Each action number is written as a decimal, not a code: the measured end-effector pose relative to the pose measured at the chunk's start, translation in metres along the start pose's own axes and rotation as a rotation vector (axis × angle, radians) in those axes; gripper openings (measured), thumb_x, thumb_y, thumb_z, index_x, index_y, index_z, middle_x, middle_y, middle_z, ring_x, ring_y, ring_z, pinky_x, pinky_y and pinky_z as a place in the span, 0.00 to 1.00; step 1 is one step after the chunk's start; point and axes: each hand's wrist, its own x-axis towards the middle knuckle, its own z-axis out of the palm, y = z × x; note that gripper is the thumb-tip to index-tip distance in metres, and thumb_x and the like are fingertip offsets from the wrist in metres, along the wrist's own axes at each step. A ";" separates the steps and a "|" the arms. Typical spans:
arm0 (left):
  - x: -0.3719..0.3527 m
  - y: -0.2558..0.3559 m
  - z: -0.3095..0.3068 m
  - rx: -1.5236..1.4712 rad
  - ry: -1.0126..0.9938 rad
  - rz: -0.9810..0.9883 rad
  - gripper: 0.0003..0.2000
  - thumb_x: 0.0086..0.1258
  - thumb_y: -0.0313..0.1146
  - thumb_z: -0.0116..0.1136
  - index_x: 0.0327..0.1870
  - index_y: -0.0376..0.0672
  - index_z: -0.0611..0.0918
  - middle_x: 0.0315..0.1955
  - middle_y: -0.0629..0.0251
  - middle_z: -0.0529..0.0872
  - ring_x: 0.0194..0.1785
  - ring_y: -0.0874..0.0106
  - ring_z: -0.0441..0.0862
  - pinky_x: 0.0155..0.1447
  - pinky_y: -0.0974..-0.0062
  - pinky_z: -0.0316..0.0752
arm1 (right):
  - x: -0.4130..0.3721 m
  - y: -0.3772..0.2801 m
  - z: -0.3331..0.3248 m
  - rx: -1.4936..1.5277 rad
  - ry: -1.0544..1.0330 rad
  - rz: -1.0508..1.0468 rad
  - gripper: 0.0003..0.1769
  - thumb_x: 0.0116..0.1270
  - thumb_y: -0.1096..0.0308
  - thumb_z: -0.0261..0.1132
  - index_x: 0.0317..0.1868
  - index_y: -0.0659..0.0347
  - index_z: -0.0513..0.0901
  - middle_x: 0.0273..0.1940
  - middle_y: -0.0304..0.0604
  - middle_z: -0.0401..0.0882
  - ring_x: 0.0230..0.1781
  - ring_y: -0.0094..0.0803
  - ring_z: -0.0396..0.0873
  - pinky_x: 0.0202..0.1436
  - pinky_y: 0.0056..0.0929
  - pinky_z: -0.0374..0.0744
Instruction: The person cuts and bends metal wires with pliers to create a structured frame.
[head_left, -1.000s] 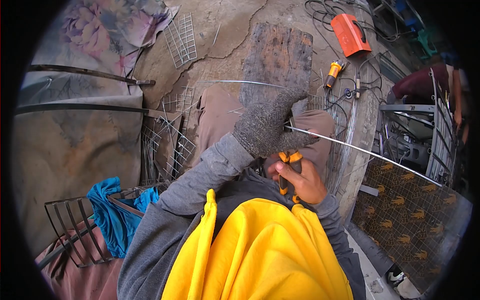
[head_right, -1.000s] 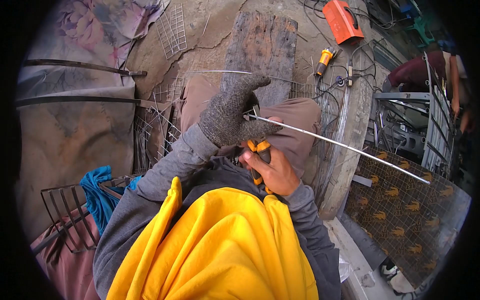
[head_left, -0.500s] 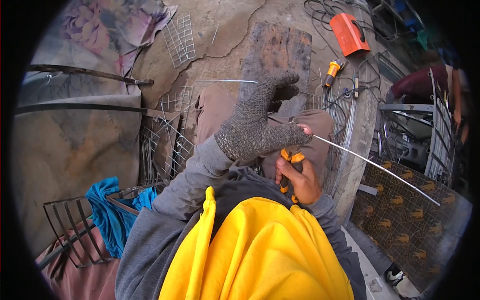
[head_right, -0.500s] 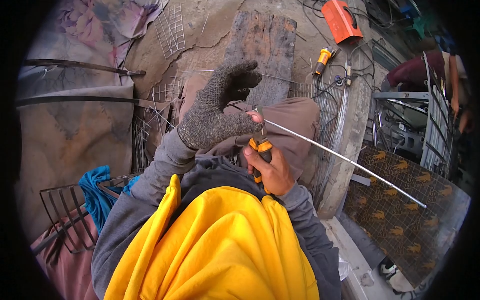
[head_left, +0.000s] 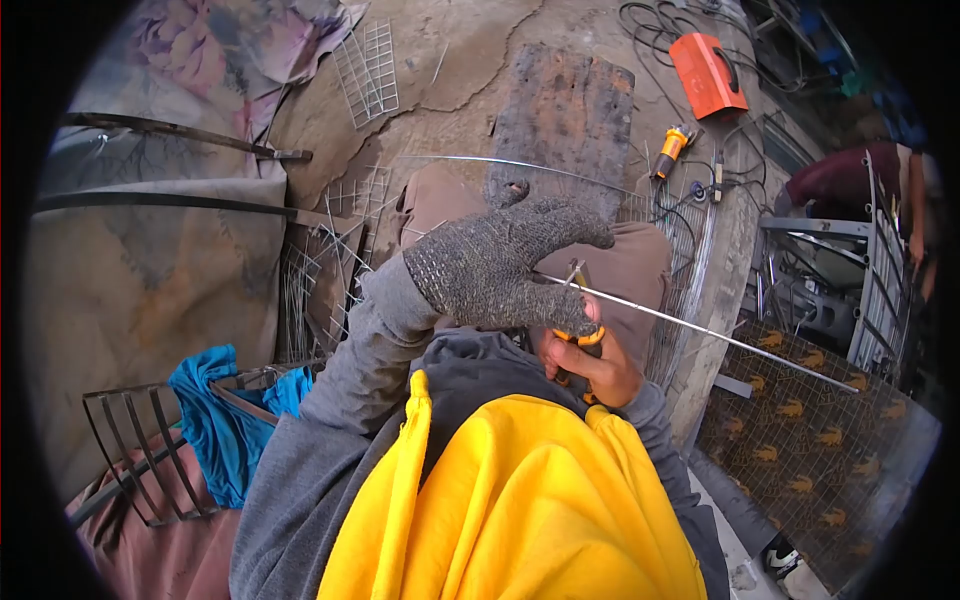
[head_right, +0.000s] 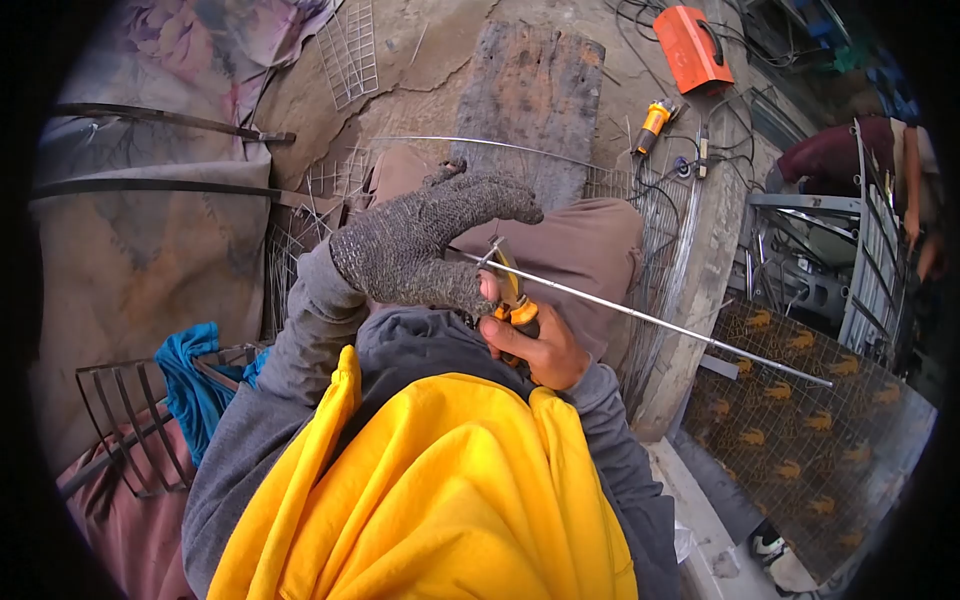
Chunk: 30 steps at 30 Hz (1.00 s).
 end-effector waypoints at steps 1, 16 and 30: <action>-0.001 0.001 0.000 -0.024 -0.044 0.027 0.36 0.64 0.53 0.73 0.69 0.42 0.75 0.65 0.52 0.78 0.67 0.53 0.78 0.71 0.58 0.72 | -0.002 0.002 0.001 0.034 0.030 0.010 0.13 0.76 0.59 0.63 0.49 0.61 0.79 0.33 0.35 0.78 0.34 0.24 0.76 0.42 0.24 0.74; 0.001 -0.011 0.032 0.229 0.040 -0.216 0.27 0.55 0.61 0.72 0.31 0.43 0.81 0.24 0.55 0.80 0.36 0.47 0.82 0.57 0.51 0.73 | -0.006 0.010 0.003 0.013 0.204 -0.056 0.22 0.74 0.59 0.68 0.58 0.66 0.75 0.40 0.39 0.82 0.36 0.25 0.80 0.44 0.27 0.79; 0.005 -0.019 0.032 0.200 0.092 0.062 0.23 0.60 0.57 0.69 0.28 0.44 0.78 0.22 0.54 0.76 0.32 0.47 0.79 0.42 0.54 0.73 | -0.014 0.043 -0.018 -0.144 0.218 -0.176 0.27 0.72 0.70 0.70 0.67 0.68 0.73 0.47 0.43 0.83 0.40 0.27 0.82 0.45 0.25 0.80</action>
